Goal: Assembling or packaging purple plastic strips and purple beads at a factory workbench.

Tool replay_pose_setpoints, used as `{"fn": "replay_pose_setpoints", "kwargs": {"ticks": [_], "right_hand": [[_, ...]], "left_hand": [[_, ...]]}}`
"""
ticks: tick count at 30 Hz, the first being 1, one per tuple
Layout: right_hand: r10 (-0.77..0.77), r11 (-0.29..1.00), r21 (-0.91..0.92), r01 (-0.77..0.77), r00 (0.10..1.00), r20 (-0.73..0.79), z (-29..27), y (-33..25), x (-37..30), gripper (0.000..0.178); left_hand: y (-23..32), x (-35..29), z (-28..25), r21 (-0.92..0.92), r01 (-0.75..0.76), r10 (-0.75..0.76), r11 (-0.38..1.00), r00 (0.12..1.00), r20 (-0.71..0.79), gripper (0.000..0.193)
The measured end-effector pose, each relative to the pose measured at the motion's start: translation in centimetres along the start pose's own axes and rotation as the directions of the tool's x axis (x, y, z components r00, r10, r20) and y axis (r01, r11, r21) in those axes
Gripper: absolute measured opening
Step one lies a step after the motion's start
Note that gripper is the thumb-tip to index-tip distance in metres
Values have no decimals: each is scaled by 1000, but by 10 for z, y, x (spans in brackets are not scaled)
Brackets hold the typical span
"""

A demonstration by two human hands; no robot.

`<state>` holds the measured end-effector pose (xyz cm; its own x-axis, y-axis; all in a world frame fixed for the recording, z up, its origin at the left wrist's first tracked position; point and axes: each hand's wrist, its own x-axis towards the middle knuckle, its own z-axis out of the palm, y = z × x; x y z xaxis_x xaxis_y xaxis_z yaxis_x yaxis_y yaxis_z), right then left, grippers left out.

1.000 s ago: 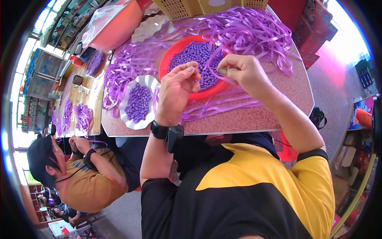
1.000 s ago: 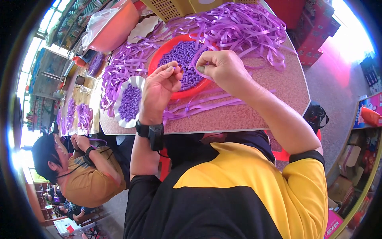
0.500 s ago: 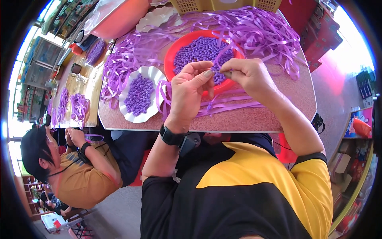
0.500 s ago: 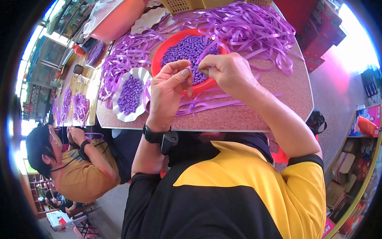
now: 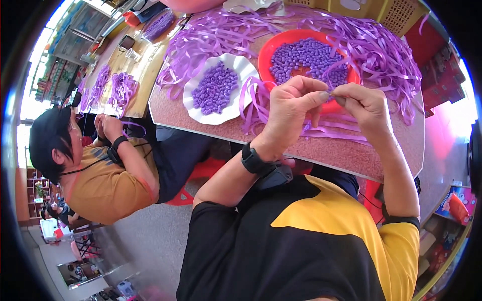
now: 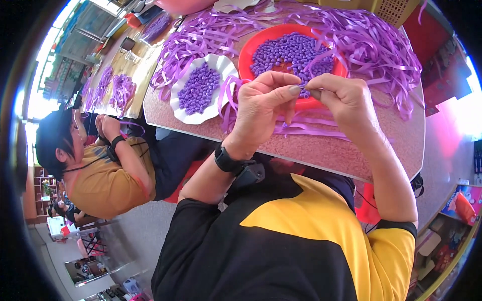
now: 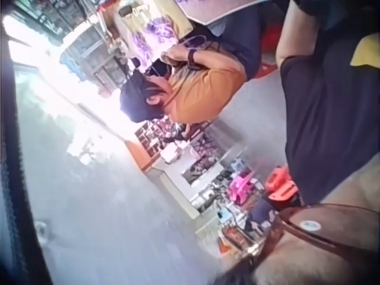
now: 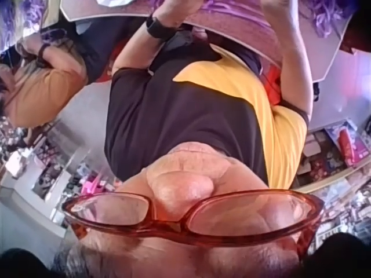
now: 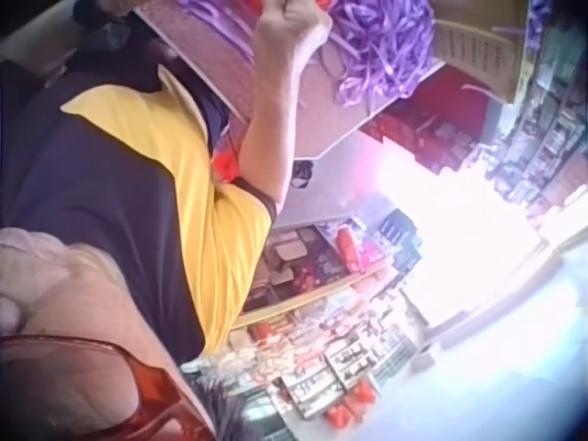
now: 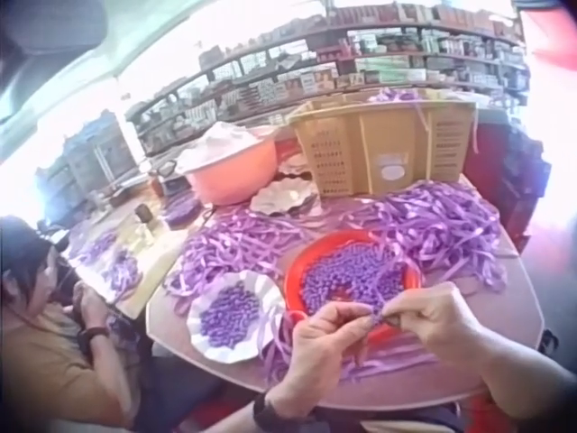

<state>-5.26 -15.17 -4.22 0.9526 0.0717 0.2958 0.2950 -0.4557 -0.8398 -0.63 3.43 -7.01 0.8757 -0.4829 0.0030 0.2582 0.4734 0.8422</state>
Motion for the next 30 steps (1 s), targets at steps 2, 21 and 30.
{"fn": "replay_pose_setpoints", "kwargs": {"ticks": [2,21,30], "right_hand": [[44,999,19,-45,998,34,-2,-2,0,16],[44,959,274,-74,992,115,6,-3,-4,18],[-158,968,194,161,987,-32,-9,-15,-10,8]], "left_hand": [[2,-3,1,42,-29,30,999,1000,-4,16],[6,-20,5,188,-198,194,962,980,42,18],[90,-38,-122,990,-107,436,93,898,56,17]]}}
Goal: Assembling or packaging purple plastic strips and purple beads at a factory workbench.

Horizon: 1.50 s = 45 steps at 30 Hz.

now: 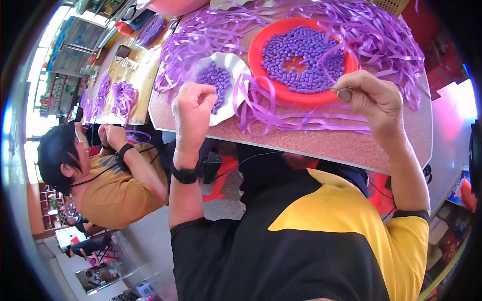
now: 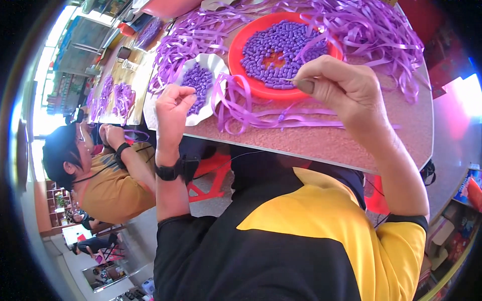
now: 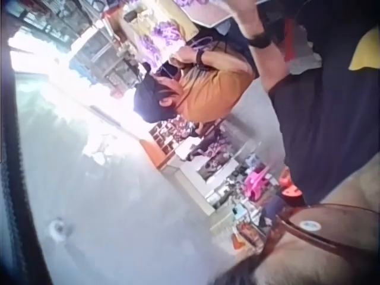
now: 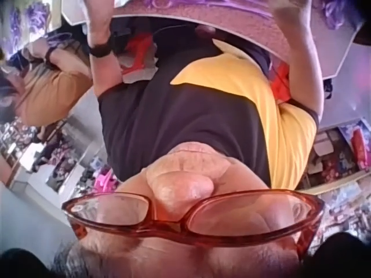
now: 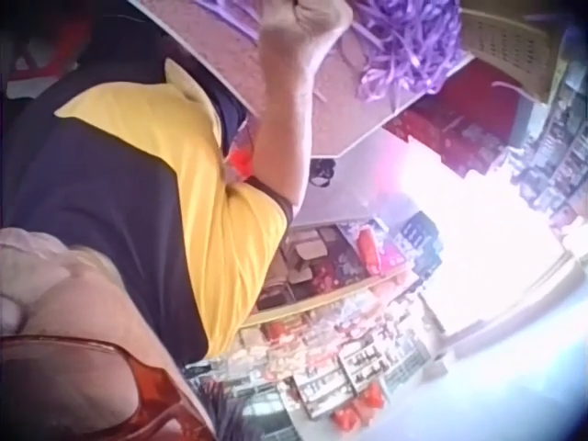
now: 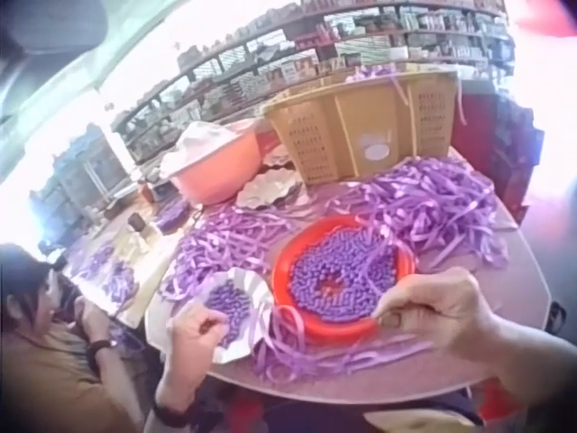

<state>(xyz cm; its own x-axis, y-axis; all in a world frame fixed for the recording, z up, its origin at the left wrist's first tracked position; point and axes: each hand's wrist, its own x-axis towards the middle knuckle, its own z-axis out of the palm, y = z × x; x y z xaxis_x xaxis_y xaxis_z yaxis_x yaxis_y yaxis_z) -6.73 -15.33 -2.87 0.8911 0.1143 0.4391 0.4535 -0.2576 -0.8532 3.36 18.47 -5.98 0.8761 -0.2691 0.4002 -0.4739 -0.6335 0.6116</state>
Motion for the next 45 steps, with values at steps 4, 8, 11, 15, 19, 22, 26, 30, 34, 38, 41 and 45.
{"fn": "replay_pose_setpoints", "kwargs": {"ticks": [4,8,11,15,19,22,26,30,34,38,41,45], "right_hand": [[98,995,-43,-95,992,75,1,2,1,3],[118,992,27,-121,990,75,7,11,-5,3],[112,994,-6,-112,987,112,6,7,-5,2],[101,995,-21,-99,989,106,5,5,-4,3],[83,995,-56,-78,991,106,4,4,-5,3],[70,995,-73,-63,992,105,3,4,-6,3],[46,998,-46,-41,994,99,6,4,-7,3],[44,997,-60,-37,993,112,4,5,-6,3],[41,998,-60,-33,990,132,4,7,-6,4],[73,996,-54,-68,994,87,5,12,-9,8],[86,996,-18,-85,988,126,7,2,-5,19],[59,992,-121,-46,993,105,15,-12,-6,26]], "left_hand": [[-18,-7,7,193,6,-24,981,995,94,20],[-31,-5,14,297,-28,9,954,998,65,21],[-37,-5,17,248,11,-21,969,999,38,20],[-38,-2,16,308,-9,1,951,1000,26,17],[-43,-2,18,209,41,-47,977,999,24,13],[-44,3,17,221,3,-10,975,1000,28,15],[-41,4,16,127,114,-119,985,992,35,17],[-29,5,14,-82,188,-191,979,981,-28,17],[-23,11,9,-347,231,-277,909,957,-89,18],[10,12,7,-668,398,-409,629,900,151,19],[50,2,25,-837,407,-297,365,903,310,20],[92,-11,57,-879,477,-190,20,864,465,21]]}}
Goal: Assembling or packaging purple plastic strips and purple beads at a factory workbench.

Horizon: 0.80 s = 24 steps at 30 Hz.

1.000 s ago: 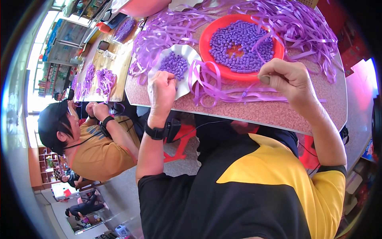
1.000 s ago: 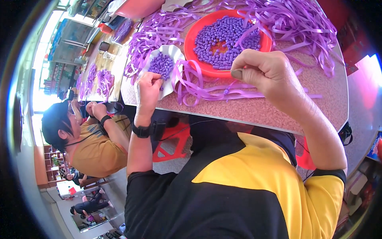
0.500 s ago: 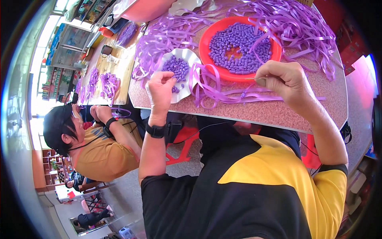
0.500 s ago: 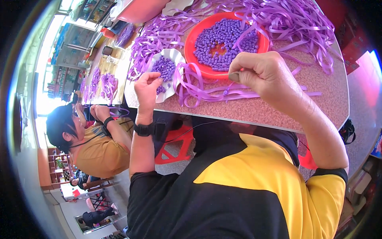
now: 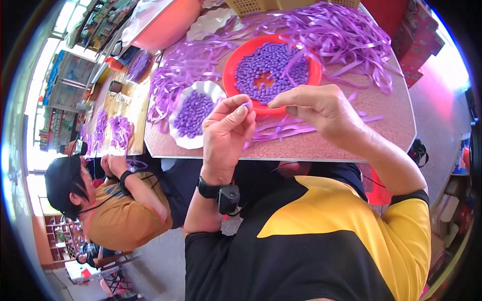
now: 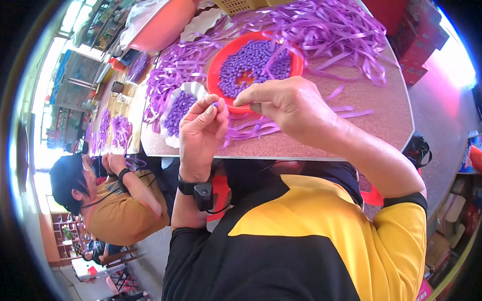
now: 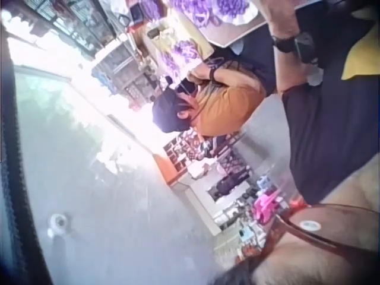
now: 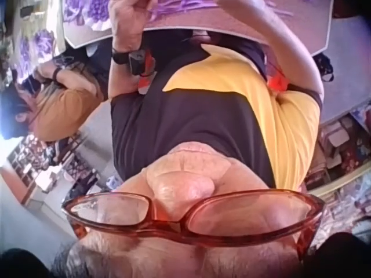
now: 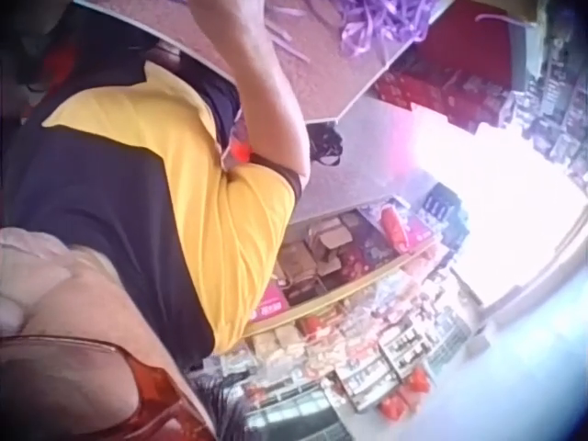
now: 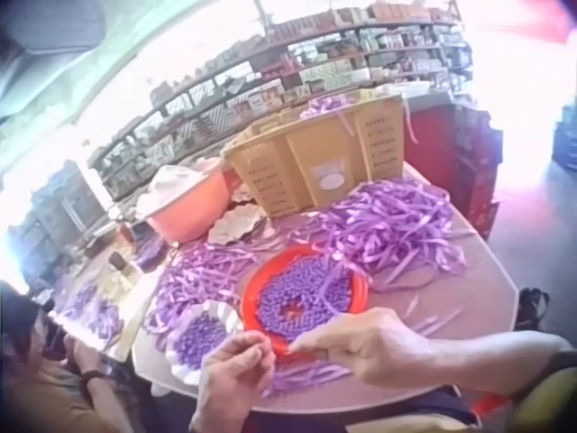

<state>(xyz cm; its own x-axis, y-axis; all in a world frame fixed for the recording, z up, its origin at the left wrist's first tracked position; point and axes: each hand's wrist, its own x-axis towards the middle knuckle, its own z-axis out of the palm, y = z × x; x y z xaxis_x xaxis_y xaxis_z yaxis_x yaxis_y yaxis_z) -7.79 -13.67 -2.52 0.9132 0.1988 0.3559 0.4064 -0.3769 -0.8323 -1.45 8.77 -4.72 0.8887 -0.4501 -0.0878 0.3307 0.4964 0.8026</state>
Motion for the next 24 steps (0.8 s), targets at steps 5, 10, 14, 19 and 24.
{"fn": "replay_pose_setpoints", "kwargs": {"ticks": [5,10,14,19,24], "right_hand": [[45,999,-25,-46,997,-56,-6,-3,-6,27],[86,992,-87,-89,996,-35,-10,-1,-9,28],[24,999,-32,-27,995,-99,-9,2,-12,26],[8,998,-60,-14,995,-103,-10,1,-12,24],[33,997,-72,-40,995,-89,-11,-2,-13,23]], "left_hand": [[-17,4,20,-66,37,-32,997,997,72,20],[-21,1,28,-25,28,-25,999,993,119,19],[-22,0,34,4,11,-12,1000,997,81,19],[-24,-2,39,25,15,-16,1000,999,32,19],[-25,-2,36,37,-4,1,999,996,90,19]]}}
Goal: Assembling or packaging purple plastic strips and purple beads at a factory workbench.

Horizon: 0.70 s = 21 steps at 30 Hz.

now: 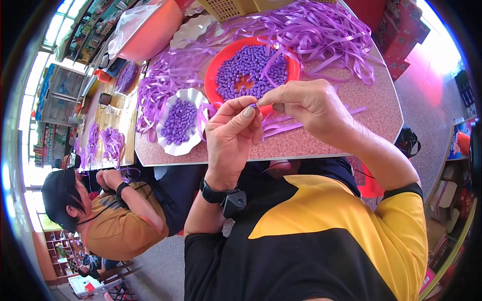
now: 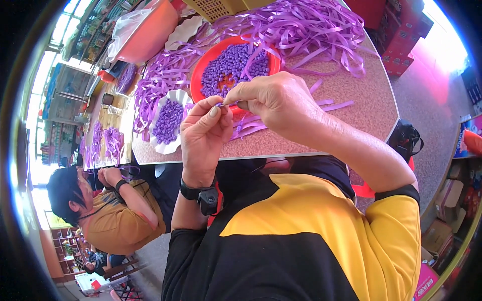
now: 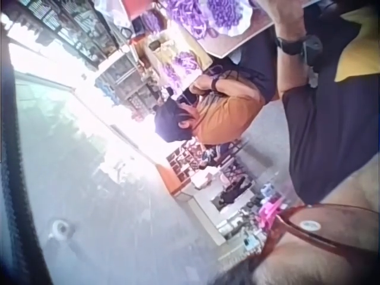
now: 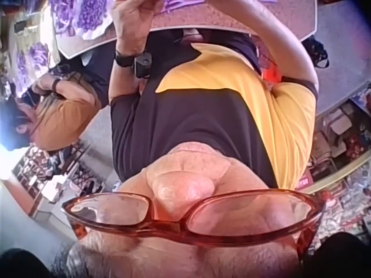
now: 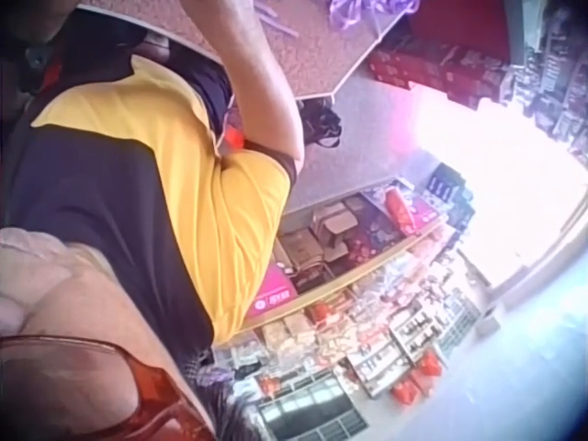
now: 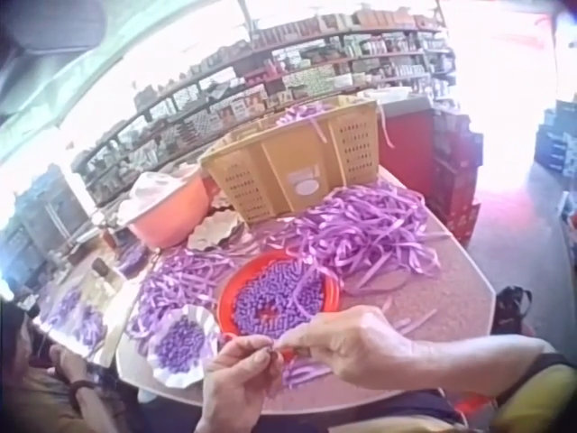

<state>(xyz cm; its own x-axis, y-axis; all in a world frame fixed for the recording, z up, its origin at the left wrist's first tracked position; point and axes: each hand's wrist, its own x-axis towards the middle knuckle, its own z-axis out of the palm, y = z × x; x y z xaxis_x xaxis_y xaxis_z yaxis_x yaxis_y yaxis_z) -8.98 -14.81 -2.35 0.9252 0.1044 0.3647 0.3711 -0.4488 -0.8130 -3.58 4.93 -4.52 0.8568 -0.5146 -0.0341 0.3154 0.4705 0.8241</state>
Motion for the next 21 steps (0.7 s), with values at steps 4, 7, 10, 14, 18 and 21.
{"fn": "replay_pose_setpoints", "kwargs": {"ticks": [4,7,10,14,18,21], "right_hand": [[-13,1000,11,13,999,-31,1,3,-1,23],[-19,999,33,20,999,-47,1,3,-1,23],[-53,998,13,54,998,-46,0,4,-2,24],[-123,987,-116,110,986,-110,3,7,-6,23],[-10,980,-200,-17,991,-132,-4,0,-8,28],[30,992,-122,-45,991,-127,-11,-2,-9,34]], "left_hand": [[0,0,1,-35,-16,17,999,1000,18,19],[1,0,3,-9,-11,11,1000,1000,10,19],[-1,-1,4,20,-20,20,1000,1000,4,19],[-4,-1,11,73,-47,48,996,999,-16,19],[-5,3,23,56,-15,16,998,1000,-21,18],[-6,6,31,38,20,-19,999,999,-27,17]]}}
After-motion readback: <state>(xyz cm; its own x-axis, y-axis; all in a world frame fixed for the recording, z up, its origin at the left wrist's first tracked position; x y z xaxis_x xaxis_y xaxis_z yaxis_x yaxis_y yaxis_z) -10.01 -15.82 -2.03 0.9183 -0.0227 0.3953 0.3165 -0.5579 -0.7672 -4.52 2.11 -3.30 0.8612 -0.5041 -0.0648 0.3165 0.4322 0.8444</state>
